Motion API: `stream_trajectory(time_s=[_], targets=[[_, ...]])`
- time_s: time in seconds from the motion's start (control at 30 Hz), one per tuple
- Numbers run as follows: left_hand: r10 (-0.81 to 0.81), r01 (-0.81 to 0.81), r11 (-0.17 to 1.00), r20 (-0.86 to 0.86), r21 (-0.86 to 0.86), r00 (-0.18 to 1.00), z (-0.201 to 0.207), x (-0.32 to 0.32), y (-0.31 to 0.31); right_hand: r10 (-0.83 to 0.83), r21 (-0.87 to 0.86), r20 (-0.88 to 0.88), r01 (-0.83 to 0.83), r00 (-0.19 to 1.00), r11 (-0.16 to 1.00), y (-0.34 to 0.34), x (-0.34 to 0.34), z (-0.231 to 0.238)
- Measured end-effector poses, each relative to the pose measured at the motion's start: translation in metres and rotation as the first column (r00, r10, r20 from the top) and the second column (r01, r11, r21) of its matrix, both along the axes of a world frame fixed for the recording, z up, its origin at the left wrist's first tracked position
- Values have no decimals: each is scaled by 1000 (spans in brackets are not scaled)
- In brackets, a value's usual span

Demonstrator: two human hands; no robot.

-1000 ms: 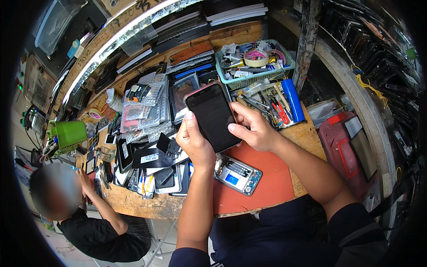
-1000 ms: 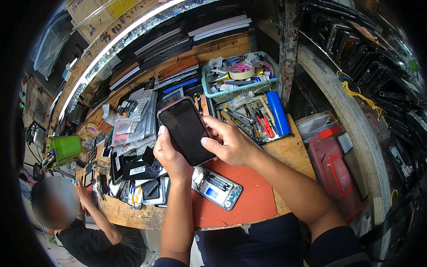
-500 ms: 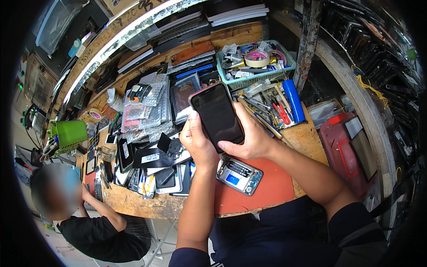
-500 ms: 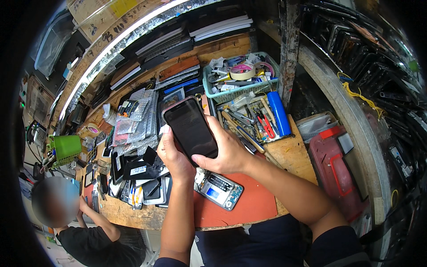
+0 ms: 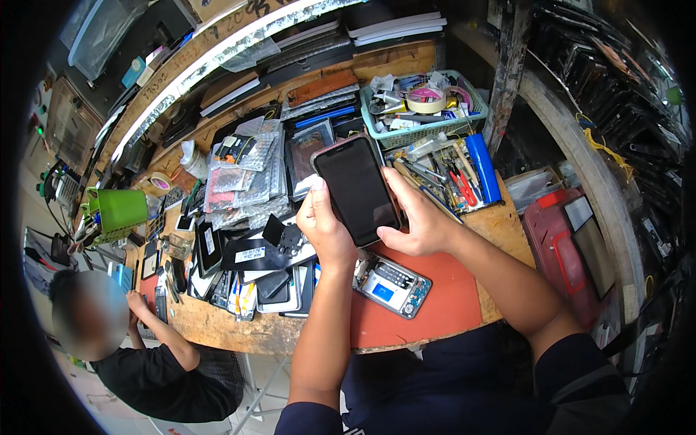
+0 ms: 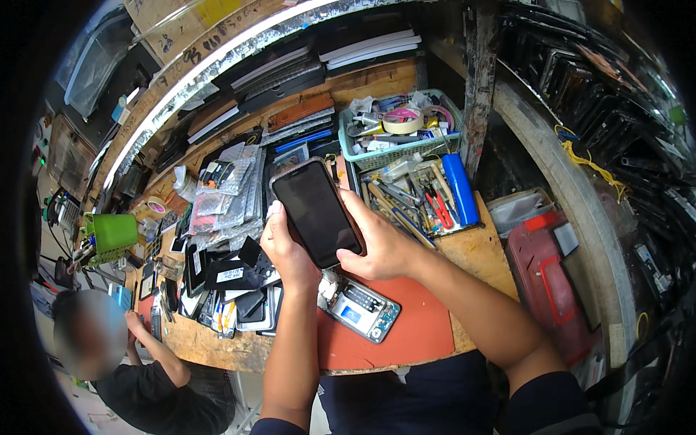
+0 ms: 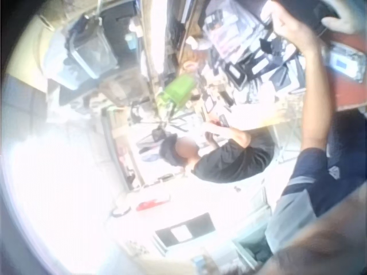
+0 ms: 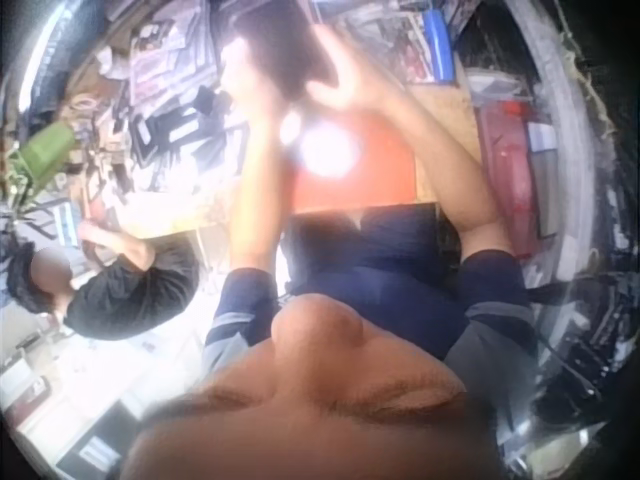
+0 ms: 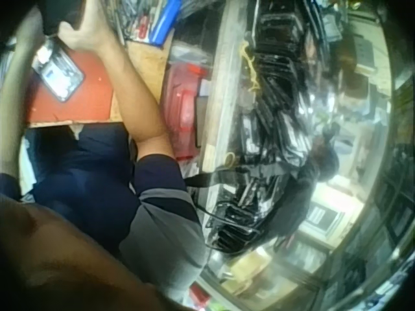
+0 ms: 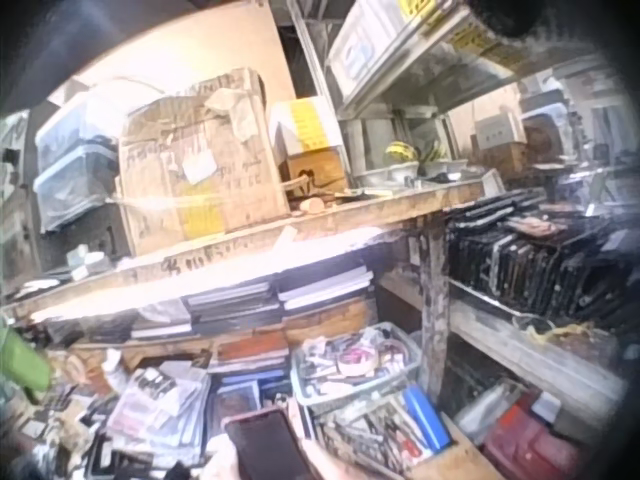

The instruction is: The person holds a smartphone and repeatedly taps the screen to wake it, then swipes through the home screen and app drawer. The person rotates the phone to view the back and sides while continuing to tap the screen. Another person works at a separate station in the background.

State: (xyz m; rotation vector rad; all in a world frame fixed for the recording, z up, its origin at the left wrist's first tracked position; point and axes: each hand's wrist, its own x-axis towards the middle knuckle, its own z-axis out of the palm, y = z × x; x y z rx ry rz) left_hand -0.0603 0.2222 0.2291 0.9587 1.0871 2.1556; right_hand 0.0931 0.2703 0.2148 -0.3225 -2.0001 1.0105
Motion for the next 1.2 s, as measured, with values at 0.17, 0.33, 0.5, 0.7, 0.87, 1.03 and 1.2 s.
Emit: stream_trajectory(time_s=[0.17,0.33,0.5,0.7,0.87,1.03,1.2], targets=[[-16,15,1000,-5,-17,1000,-1,1,-1,60,-141,-48,-66,997,988,4,1,-2],[-31,31,1000,-35,-3,999,-4,-2,0,94,-225,-67,-107,993,969,5,1,3],[-27,25,999,-70,-23,997,-7,-1,1,13,-181,-16,-15,1000,983,10,5,2],[-51,45,997,-106,-58,993,-13,-1,0,-51,-196,-84,33,995,980,12,3,-1],[-36,28,997,-107,-75,994,-7,1,0,-64,-190,-99,45,993,981,13,2,0],[-27,16,996,-122,-88,992,-11,0,0,-74,-183,-100,55,992,982,14,3,-2],[-36,28,997,-129,-67,991,-11,1,2,-73,-180,-75,58,995,982,14,3,-4]])
